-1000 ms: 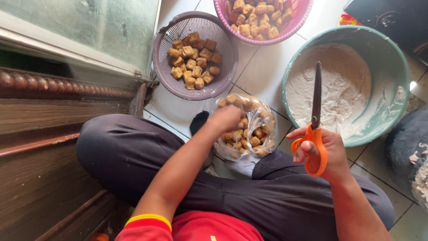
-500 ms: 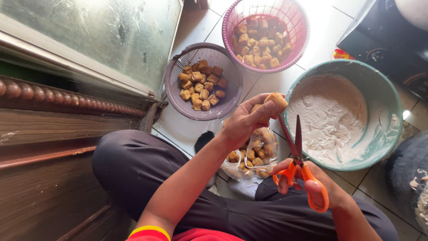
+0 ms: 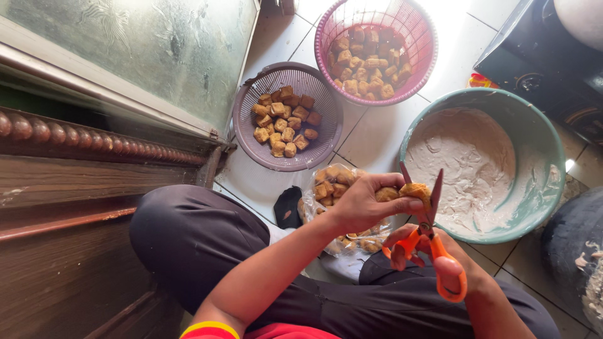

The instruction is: The person sits on the floor and cuts fried tofu pieces into smaller chunks with scissors, taking pieces one at a time from a plastic bag and placing the cut pieces into plastic baskets. A large bowl of batter sits beside the work area.

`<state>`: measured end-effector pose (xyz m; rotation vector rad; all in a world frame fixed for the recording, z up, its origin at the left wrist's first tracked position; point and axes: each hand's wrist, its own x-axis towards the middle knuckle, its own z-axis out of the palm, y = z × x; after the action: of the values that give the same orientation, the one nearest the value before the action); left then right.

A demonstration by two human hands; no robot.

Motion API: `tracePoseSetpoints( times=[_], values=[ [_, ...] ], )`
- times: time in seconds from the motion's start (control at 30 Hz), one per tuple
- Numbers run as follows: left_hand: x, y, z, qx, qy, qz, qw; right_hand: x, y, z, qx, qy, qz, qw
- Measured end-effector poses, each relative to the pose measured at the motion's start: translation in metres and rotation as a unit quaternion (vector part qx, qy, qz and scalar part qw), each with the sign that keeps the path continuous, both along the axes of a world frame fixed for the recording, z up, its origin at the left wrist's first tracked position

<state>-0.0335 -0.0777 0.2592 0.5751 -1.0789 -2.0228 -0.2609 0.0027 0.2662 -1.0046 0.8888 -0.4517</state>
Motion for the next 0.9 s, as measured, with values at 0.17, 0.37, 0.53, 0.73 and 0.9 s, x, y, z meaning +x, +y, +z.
tracePoseSetpoints(
  times=[0.17,0.37,0.53,0.73,0.9],
  values=[
    [0.000,-0.002,-0.050,0.057,-0.044,0.026,0.997,-0.009,0.003,-0.024,0.026,-0.089,-0.152,0.984],
    [-0.009,0.010,-0.132,0.342,-0.165,0.164,0.911,-0.017,0.003,-0.029,0.006,-0.108,-0.215,0.971],
    [-0.039,-0.061,-0.136,0.182,-0.129,0.267,0.937,-0.016,0.002,-0.031,0.013,-0.114,-0.210,0.971],
    [-0.060,-0.088,-0.062,0.186,0.020,0.150,0.971,-0.013,0.000,-0.023,-0.020,-0.069,-0.240,0.968],
    [-0.072,0.006,-0.031,0.078,0.045,0.005,0.996,-0.005,-0.003,-0.013,-0.063,0.129,-0.373,0.917]
  ],
)
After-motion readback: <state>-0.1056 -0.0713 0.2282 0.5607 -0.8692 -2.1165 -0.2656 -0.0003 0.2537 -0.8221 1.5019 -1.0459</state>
